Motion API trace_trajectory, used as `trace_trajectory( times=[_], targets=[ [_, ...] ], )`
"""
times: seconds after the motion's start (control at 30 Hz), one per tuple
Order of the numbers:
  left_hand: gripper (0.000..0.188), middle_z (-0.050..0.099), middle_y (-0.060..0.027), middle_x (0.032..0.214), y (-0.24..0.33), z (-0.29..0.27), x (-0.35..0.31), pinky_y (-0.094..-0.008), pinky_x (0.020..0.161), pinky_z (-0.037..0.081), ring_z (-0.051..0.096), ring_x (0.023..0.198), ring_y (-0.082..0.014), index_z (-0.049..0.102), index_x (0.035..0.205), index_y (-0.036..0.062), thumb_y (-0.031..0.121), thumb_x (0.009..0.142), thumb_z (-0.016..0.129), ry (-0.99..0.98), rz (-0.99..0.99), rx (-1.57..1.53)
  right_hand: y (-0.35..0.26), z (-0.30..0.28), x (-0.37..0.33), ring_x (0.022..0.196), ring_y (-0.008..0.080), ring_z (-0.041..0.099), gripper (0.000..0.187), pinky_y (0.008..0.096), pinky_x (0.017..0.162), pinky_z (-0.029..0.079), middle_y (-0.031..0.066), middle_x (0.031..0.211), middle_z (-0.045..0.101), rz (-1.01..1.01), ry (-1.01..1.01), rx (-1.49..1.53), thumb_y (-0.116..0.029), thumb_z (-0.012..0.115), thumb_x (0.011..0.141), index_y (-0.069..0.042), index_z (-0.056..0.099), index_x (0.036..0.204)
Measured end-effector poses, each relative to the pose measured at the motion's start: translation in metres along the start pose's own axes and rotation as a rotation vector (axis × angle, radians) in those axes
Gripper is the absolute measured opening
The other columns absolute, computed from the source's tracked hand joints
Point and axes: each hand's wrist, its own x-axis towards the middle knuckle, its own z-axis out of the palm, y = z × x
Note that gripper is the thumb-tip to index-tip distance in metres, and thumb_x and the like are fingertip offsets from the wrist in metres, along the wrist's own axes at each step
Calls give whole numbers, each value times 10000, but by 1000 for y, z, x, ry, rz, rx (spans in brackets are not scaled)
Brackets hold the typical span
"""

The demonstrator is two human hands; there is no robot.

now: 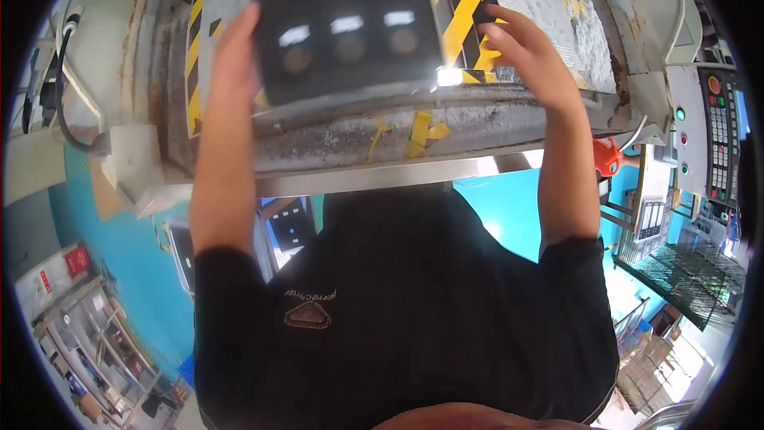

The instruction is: The person uses an air nozzle to spray a machine bed, walks to a table to pick up a stack of panels, and returns to the machine. They spray the bed again, place a panel onto the machine, and press buttons on the control panel.

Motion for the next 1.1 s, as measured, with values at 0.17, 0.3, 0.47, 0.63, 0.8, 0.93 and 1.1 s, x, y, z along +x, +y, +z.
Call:
trace_trajectory(
  times=[0.17,0.3,0.47,0.63,0.8,0.93,1.1],
  targets=[
    [473,662,-41,1135,-44,24,58,-287,902,466,585,1034,-133,613,1261,25,377,952,677,8,-181,225,65,13,93,786,95,643,266,239,720,526,-23,918,644,438,-274,446,-144,677,943,-106,569,1183],
    [643,661,-70,1155,-77,-12,62,-320,911,478,596,1073,-186,461,1447,74,355,921,702,-123,-334,773,129,32,111,722,89,634,196,224,692,539,1,852,651,501,-203,333,-125,687,928,-90,597,1098],
    [856,356,-136,1579,-104,-22,55,-520,1182,299,279,1467,-392,346,1537,278,284,809,795,-564,194,1859,173,42,114,742,85,632,246,235,697,532,12,860,661,575,-157,85,-169,711,925,-55,603,1114],
    [849,248,-54,1638,-112,-16,48,-572,1197,244,195,1506,-369,343,1535,360,279,816,789,-577,77,1875,177,42,114,721,78,600,314,226,675,511,24,868,670,514,-141,44,-179,719,927,-34,606,1181],
    [805,247,-26,1640,-113,-18,46,-546,1212,229,195,1514,-326,376,1517,387,271,827,774,-649,33,1895,172,46,112,729,72,598,352,218,664,501,24,855,666,545,-138,24,-193,732,920,-19,616,1202],
    [798,247,-22,1640,-118,-21,42,-532,1214,232,202,1513,-315,386,1511,393,279,823,774,-616,52,1853,169,48,112,725,69,595,348,219,667,495,14,824,648,578,-148,28,-173,713,933,12,600,1205],
    [798,250,-22,1639,-116,-19,39,-524,1217,227,210,1511,-317,384,1510,403,280,824,774,-614,80,1894,166,49,112,718,64,588,282,212,659,480,1,816,635,605,-157,46,-149,682,952,11,603,1171]
  ],
)
